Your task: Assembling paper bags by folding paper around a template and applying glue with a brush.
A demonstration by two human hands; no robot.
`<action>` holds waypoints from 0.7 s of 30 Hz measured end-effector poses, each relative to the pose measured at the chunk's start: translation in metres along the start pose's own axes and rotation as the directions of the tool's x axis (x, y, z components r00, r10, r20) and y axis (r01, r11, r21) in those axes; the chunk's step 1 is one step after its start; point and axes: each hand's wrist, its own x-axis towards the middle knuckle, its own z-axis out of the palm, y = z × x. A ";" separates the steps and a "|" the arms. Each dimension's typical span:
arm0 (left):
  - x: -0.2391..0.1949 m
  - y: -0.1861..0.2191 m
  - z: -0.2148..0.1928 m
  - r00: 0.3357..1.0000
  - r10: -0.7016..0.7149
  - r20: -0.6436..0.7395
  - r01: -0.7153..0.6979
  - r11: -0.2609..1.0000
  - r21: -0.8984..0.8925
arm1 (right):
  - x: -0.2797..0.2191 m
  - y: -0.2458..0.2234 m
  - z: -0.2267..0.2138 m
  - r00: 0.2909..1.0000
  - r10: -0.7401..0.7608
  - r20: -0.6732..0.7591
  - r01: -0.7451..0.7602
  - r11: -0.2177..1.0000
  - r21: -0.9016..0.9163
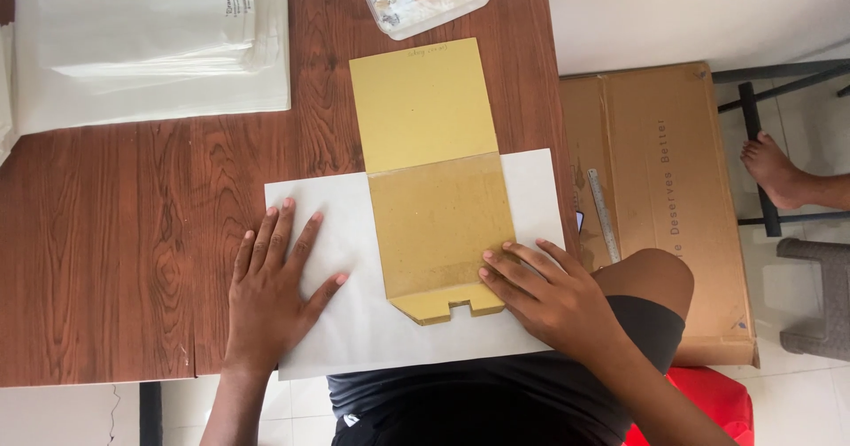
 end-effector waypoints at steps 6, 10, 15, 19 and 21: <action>0.000 0.000 -0.001 1.000 0.009 -0.008 -0.009 1.000 0.023 | -0.007 -0.002 0.000 1.000 0.027 0.012 -0.027 1.000 0.010; 0.001 0.000 -0.002 1.000 0.014 -0.004 -0.014 0.999 0.036 | -0.005 -0.004 -0.003 0.999 0.051 -0.009 -0.051 0.999 0.015; 0.001 0.001 -0.001 1.000 0.006 0.012 -0.007 0.999 0.034 | -0.006 -0.004 -0.004 0.998 0.059 0.001 -0.059 0.998 0.014; 0.002 0.002 -0.003 1.000 0.013 0.010 -0.013 0.999 0.041 | -0.008 -0.004 -0.001 0.997 0.073 -0.036 -0.072 0.997 0.021; 0.001 0.002 -0.004 1.000 0.013 0.014 -0.014 1.000 0.024 | -0.008 -0.004 0.000 0.997 0.068 -0.044 -0.067 0.997 0.024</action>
